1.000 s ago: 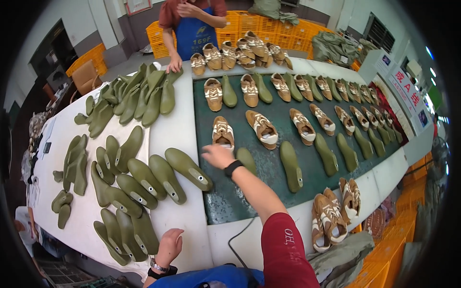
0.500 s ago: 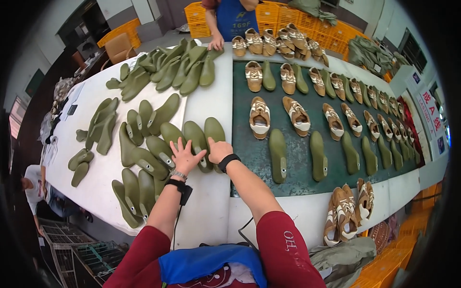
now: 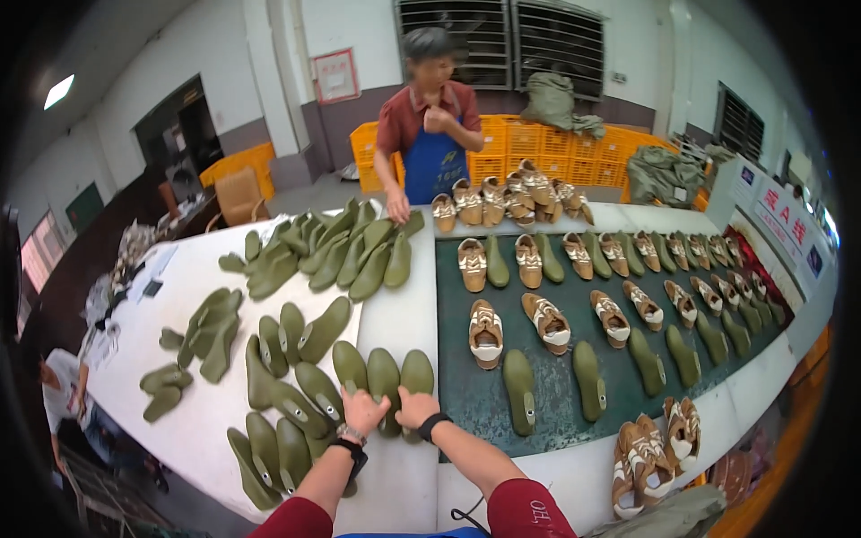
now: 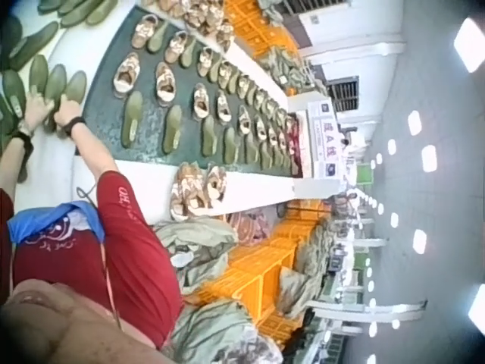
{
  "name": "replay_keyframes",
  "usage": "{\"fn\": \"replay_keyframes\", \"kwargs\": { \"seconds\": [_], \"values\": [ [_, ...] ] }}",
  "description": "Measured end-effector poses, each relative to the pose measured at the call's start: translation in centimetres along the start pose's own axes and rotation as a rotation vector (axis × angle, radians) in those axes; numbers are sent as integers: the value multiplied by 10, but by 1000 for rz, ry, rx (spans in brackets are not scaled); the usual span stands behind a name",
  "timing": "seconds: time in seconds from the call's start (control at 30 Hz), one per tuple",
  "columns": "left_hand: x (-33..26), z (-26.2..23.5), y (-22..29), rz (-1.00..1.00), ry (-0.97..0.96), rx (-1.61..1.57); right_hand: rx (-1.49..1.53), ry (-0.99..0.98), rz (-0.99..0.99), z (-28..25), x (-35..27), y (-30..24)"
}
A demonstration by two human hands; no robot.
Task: The recorder is sorting various shoe components, including green shoe lasts and brown/white shoe uppers, at a factory workstation.
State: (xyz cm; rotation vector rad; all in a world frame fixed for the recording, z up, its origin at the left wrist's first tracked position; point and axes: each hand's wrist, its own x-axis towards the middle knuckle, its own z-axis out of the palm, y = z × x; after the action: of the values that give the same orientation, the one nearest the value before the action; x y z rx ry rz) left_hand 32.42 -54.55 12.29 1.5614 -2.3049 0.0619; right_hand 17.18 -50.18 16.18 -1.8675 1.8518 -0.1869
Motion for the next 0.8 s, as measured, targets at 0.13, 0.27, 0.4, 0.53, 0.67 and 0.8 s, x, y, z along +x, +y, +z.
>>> {"fn": "replay_keyframes", "kwargs": {
  "seconds": [0.13,0.27,0.4,0.53,0.67,0.8],
  "values": [
    [-4,-8,11,3,-153,-19,54,9,33,-3,-30,3],
    [26,-16,2,-69,101,-214,50,-1,32,-5,-21,-9],
    [29,1,-45,-340,-194,-382,22,-36,0,5,-10,-19],
    [29,25,-25,-327,-36,-370,5,-20,65,4,-1,-3],
    [14,15,-13,-360,-66,-342,-104,-59,68,-4,-2,-4],
    [7,11,-5,-451,-166,-381,-341,-2,37,-2,-1,-2]
  ]
}}
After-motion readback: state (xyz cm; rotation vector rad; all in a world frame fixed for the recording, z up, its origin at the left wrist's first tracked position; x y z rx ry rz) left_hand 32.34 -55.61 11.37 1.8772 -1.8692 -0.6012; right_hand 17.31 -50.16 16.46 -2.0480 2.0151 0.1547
